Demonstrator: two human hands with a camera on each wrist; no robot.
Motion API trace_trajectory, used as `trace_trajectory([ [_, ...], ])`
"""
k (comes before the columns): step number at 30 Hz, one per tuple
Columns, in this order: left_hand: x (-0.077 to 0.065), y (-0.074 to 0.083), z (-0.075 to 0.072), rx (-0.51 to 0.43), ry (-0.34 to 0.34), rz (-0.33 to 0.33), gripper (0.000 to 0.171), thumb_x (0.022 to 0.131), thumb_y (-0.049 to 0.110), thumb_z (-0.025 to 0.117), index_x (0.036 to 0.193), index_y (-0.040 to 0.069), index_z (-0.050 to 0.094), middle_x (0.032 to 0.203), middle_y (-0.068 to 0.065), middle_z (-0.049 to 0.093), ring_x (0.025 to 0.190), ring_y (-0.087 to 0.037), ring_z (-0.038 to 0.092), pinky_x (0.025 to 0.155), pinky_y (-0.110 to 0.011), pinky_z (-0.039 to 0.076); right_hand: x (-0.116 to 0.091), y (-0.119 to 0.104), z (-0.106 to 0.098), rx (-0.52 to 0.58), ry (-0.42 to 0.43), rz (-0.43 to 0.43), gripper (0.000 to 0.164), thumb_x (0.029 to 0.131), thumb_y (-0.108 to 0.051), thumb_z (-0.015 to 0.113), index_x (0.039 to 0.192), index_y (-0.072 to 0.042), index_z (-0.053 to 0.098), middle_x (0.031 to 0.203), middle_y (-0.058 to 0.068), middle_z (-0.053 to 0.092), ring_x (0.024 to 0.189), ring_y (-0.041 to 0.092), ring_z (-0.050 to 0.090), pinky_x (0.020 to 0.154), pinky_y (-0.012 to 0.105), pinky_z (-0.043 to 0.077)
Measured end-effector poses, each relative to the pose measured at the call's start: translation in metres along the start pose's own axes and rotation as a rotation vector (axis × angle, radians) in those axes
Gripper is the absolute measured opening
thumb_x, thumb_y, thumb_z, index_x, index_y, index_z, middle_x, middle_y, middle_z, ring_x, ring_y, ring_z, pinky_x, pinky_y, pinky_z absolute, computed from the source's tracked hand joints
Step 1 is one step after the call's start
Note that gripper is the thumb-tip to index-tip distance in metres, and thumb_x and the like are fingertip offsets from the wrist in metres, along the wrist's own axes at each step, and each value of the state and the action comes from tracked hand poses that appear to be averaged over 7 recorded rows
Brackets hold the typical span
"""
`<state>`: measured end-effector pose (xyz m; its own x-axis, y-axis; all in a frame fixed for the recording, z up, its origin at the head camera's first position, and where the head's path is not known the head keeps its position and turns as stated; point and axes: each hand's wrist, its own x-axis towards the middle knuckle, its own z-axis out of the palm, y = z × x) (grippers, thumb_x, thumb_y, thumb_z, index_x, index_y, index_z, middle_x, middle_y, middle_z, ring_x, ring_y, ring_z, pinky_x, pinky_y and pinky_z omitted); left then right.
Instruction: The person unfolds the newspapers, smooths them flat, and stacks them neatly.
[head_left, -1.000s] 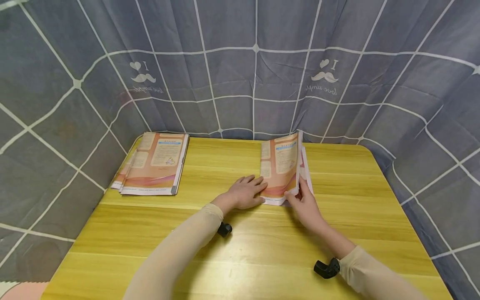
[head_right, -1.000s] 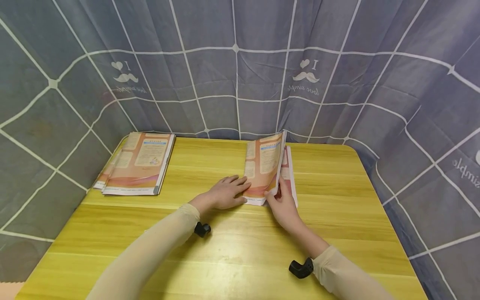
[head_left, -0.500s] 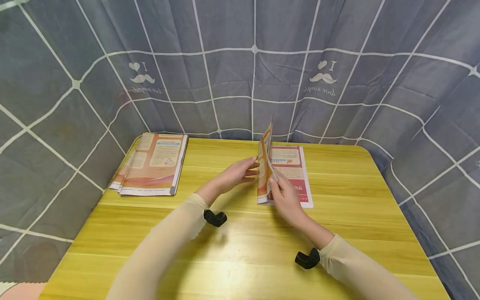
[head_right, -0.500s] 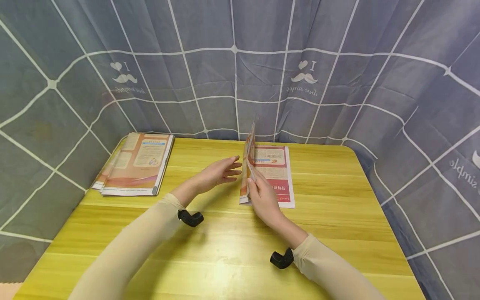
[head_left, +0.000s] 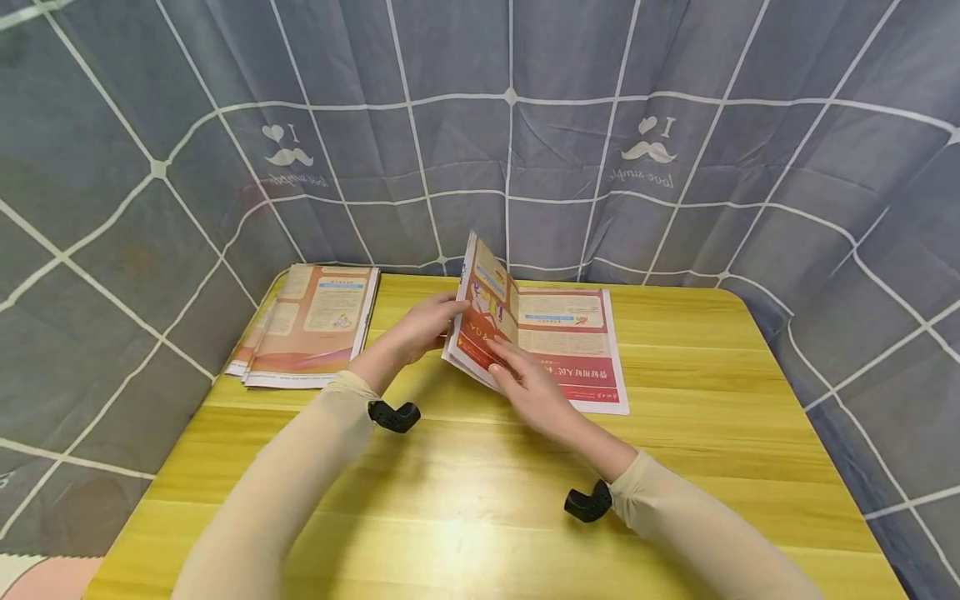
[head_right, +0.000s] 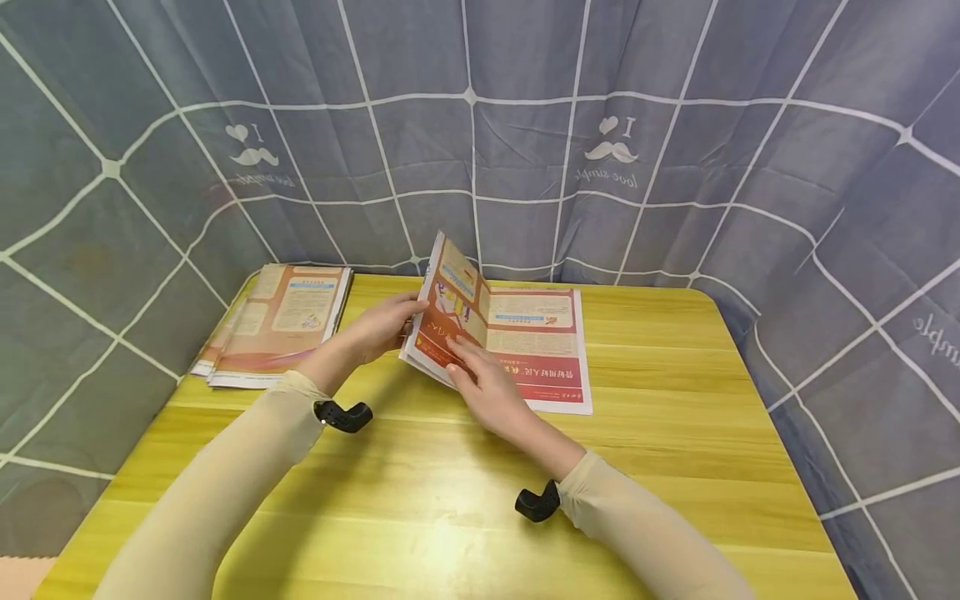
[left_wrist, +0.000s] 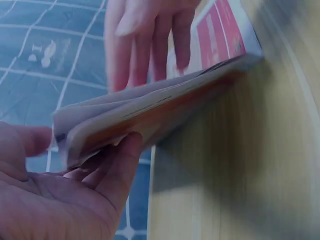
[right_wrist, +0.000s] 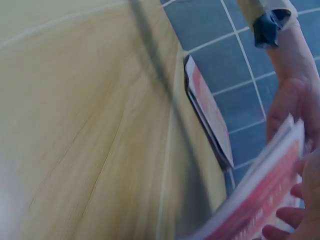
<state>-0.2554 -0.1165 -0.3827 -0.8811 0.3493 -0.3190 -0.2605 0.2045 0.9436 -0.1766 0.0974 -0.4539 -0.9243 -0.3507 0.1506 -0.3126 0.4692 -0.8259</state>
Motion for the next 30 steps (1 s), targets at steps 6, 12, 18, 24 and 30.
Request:
trace_trajectory([
  [6, 0.002, -0.018, -0.023, 0.113, 0.074, -0.041, 0.053, 0.109, 0.012, 0.043, 0.16, 0.005, 0.031, 0.13, -0.023, 0.061, 0.103, -0.03, 0.068, 0.082, -0.039, 0.059, -0.007, 0.028, -0.032, 0.092, 0.055, 0.191, 0.052, 0.108, -0.029, 0.053, 0.157, -0.013, 0.043, 0.16, 0.011, 0.039, 0.141, 0.034, 0.043, 0.11, 0.055, 0.04],
  [12, 0.008, -0.048, -0.038, 0.214, 0.144, -0.09, 0.059, 0.104, 0.004, 0.047, 0.161, 0.001, 0.028, 0.135, -0.025, 0.057, 0.106, -0.031, 0.066, 0.086, -0.042, 0.058, -0.016, 0.069, -0.084, 0.053, 0.149, 0.379, 0.06, 0.109, -0.03, 0.048, 0.16, -0.003, 0.031, 0.163, 0.021, 0.03, 0.147, 0.042, 0.031, 0.118, 0.056, 0.029],
  [18, 0.01, -0.067, -0.038, 0.293, 0.178, -0.104, 0.062, 0.103, 0.004, 0.051, 0.16, -0.001, 0.027, 0.142, -0.027, 0.051, 0.114, -0.034, 0.061, 0.093, -0.045, 0.054, -0.028, 0.085, -0.124, 0.188, 0.213, 0.555, 0.066, 0.11, -0.024, 0.044, 0.163, 0.002, 0.014, 0.163, 0.028, 0.022, 0.15, 0.042, 0.023, 0.118, 0.054, 0.028],
  [24, 0.013, -0.08, -0.039, 0.374, 0.198, -0.096, 0.06, 0.104, 0.007, 0.052, 0.158, -0.003, 0.03, 0.139, -0.027, 0.054, 0.112, -0.033, 0.062, 0.089, -0.041, 0.056, -0.033, 0.089, -0.14, 0.406, 0.253, 0.631, 0.072, 0.11, -0.029, 0.045, 0.164, 0.0, 0.007, 0.163, 0.027, 0.021, 0.146, 0.039, 0.031, 0.114, 0.046, 0.038],
  [30, 0.016, -0.086, -0.038, 0.396, 0.217, -0.112, 0.059, 0.103, 0.007, 0.054, 0.157, -0.004, 0.033, 0.131, -0.026, 0.057, 0.1, -0.026, 0.062, 0.079, -0.035, 0.057, -0.031, 0.089, -0.145, 0.52, 0.235, 0.703, 0.075, 0.11, -0.033, 0.044, 0.164, -0.002, 0.003, 0.168, 0.022, 0.012, 0.15, 0.036, 0.024, 0.109, 0.042, 0.045],
])
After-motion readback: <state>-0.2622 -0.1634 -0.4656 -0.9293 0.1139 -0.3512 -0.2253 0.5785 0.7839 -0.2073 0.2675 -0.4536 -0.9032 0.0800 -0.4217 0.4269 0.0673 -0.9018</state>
